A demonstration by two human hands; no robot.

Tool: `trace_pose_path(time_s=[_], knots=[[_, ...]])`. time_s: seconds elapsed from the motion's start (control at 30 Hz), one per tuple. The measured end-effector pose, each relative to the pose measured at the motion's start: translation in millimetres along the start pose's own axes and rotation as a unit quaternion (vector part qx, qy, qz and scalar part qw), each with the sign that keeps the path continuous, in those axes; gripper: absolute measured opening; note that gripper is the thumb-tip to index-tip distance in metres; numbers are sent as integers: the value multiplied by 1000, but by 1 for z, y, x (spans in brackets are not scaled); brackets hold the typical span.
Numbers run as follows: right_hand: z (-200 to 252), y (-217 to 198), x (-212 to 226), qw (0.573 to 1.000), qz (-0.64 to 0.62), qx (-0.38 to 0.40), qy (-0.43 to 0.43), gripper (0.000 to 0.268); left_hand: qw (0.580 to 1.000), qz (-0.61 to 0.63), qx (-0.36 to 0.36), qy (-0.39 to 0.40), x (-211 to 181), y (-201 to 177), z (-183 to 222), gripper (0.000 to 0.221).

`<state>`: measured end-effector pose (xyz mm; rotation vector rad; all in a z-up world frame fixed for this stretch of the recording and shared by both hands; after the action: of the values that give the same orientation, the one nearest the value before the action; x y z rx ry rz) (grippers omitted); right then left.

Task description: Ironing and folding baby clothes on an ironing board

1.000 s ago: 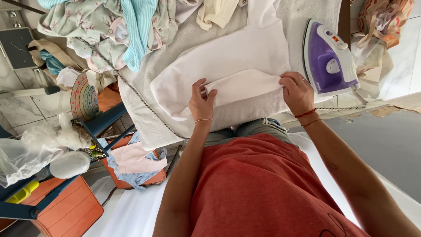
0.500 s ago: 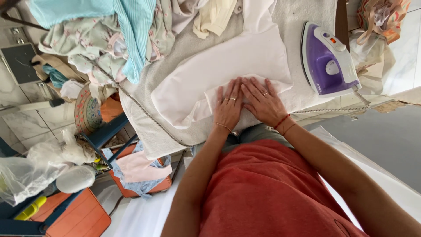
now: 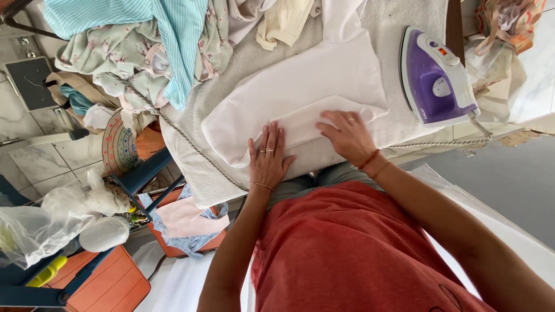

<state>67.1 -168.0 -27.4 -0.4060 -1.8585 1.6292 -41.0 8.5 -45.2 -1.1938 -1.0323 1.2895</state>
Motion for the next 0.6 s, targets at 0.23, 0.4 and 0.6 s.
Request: trace_pose_path(time_s=[0.23,0.4,0.6], knots=[[-13,48,0,996,-26,75,37,25,997,-25,44,-52,8,-11,8,66],[-14,36,3,995,9,94,-17,26,994,28,81,-64,9,-12,7,67],[18,-2,-16,962,-149,203,109,18,993,41,95,-58,11,-14,7,66]])
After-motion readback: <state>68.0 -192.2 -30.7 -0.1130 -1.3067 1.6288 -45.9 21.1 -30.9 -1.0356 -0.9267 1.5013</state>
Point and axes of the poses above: each hand's wrist, its own z-axis away from the middle knuckle, its own y-axis out of the palm, x = y × z, the point moved 2 cm from there along -z, towards the middle knuckle, and after that the axes turned 10 degrees about x, right-handed, at the moved point
